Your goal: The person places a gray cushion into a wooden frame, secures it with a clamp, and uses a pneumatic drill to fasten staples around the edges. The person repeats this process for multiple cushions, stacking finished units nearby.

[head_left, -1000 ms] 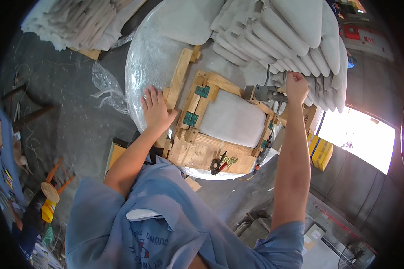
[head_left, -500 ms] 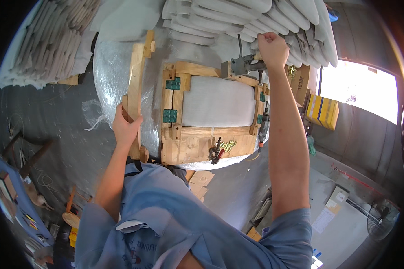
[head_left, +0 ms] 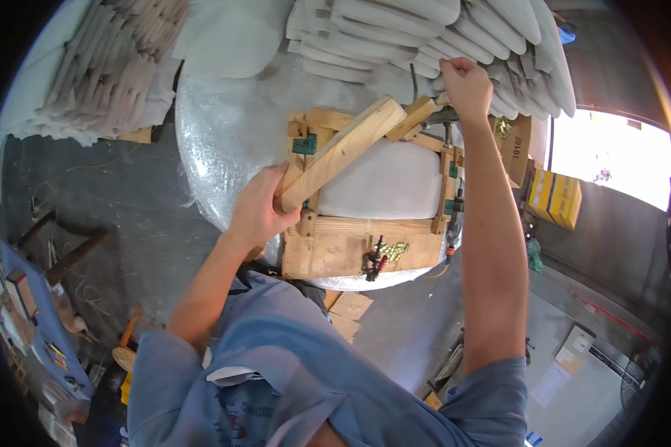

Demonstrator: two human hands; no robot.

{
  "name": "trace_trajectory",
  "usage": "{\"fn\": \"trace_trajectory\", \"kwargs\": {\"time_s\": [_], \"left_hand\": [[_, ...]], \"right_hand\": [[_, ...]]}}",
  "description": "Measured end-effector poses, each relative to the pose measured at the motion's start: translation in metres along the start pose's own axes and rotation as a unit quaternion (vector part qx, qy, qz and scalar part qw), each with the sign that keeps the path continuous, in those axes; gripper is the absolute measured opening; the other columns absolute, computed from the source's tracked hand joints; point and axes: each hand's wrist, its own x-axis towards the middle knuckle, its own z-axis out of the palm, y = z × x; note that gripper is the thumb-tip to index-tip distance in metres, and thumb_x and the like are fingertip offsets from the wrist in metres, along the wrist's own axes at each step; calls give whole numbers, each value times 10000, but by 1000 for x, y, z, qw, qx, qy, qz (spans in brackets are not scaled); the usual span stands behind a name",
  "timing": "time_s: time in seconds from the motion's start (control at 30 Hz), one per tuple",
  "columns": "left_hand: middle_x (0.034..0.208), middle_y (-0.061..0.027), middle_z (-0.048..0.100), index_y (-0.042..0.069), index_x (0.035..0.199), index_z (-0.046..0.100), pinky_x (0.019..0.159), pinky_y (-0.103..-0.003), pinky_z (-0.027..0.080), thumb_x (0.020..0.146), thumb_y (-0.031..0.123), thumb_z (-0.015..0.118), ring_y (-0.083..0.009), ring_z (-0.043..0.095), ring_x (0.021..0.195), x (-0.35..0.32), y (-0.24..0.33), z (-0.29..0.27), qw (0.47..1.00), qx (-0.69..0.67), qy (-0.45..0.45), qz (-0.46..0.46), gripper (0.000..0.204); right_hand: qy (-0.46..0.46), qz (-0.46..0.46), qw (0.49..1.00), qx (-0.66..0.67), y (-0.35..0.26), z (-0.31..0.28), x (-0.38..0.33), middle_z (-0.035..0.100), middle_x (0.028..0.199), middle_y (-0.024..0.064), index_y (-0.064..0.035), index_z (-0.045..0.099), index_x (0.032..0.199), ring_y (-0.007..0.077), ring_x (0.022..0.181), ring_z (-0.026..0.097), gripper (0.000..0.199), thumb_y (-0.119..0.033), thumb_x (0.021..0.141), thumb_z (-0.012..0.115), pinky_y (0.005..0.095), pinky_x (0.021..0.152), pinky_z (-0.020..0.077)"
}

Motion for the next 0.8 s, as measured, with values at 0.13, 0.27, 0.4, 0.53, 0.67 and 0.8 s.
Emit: {"fn": "trace_trajectory", "kwargs": {"time_s": [0.13, 0.27, 0.4, 0.53, 0.67, 0.8], "left_hand": [[1202, -200, 659, 21, 1312, 548, 837, -501, 587, 755, 191, 861, -445, 688, 1051, 28, 14, 10, 996, 62, -70, 8, 661], [1188, -199, 644, 27, 1350, 528, 845, -501, 584, 763, 191, 854, -442, 686, 1048, 35, 11, 38, 994, 76, -76, -29, 690], [1184, -203, 632, 31, 1373, 524, 842, -502, 582, 760, 183, 861, -442, 680, 1052, 23, 8, 52, 997, 60, -31, -32, 716], [1212, -190, 623, 40, 1383, 524, 839, -489, 585, 734, 162, 865, -422, 685, 1024, 21, 2, 55, 996, 45, 72, 15, 743], [1192, -195, 647, 22, 1370, 523, 878, -461, 573, 744, 168, 898, -389, 696, 1027, 34, 5, 33, 992, -13, 122, -8, 744], [1145, -183, 664, -3, 1361, 513, 887, -421, 569, 752, 166, 932, -310, 700, 1033, 50, 5, 17, 973, -126, 193, -24, 758]], "right_hand": [[-9, -12, 999, 30, 12, 4, 7, 763, 784, 93, -107, 834, 1004, 288, 811, 741, 367, -431, 865, 734, 404, 843, 574], [-10, -23, 1000, 13, 14, 4, 7, 782, 829, 99, -101, 832, 1018, 301, 850, 754, 373, -422, 863, 723, 411, 852, 577], [-30, -9, 1000, 0, 10, 2, 6, 796, 858, 109, -112, 835, 1031, 328, 907, 768, 384, -439, 865, 720, 426, 890, 583], [-14, -34, 998, -46, 15, 1, 13, 811, 910, 120, -132, 838, 1064, 351, 973, 774, 406, -464, 868, 711, 438, 937, 582], [-3, -42, 995, -89, 33, 10, 22, 787, 816, 7, -188, 849, 1089, 193, 819, 751, 434, -552, 896, 712, 359, 845, 564], [-43, -24, 996, -72, 31, 9, 28, 780, 810, -6, -195, 846, 1108, 173, 821, 740, 446, -560, 889, 714, 338, 838, 557]]}}
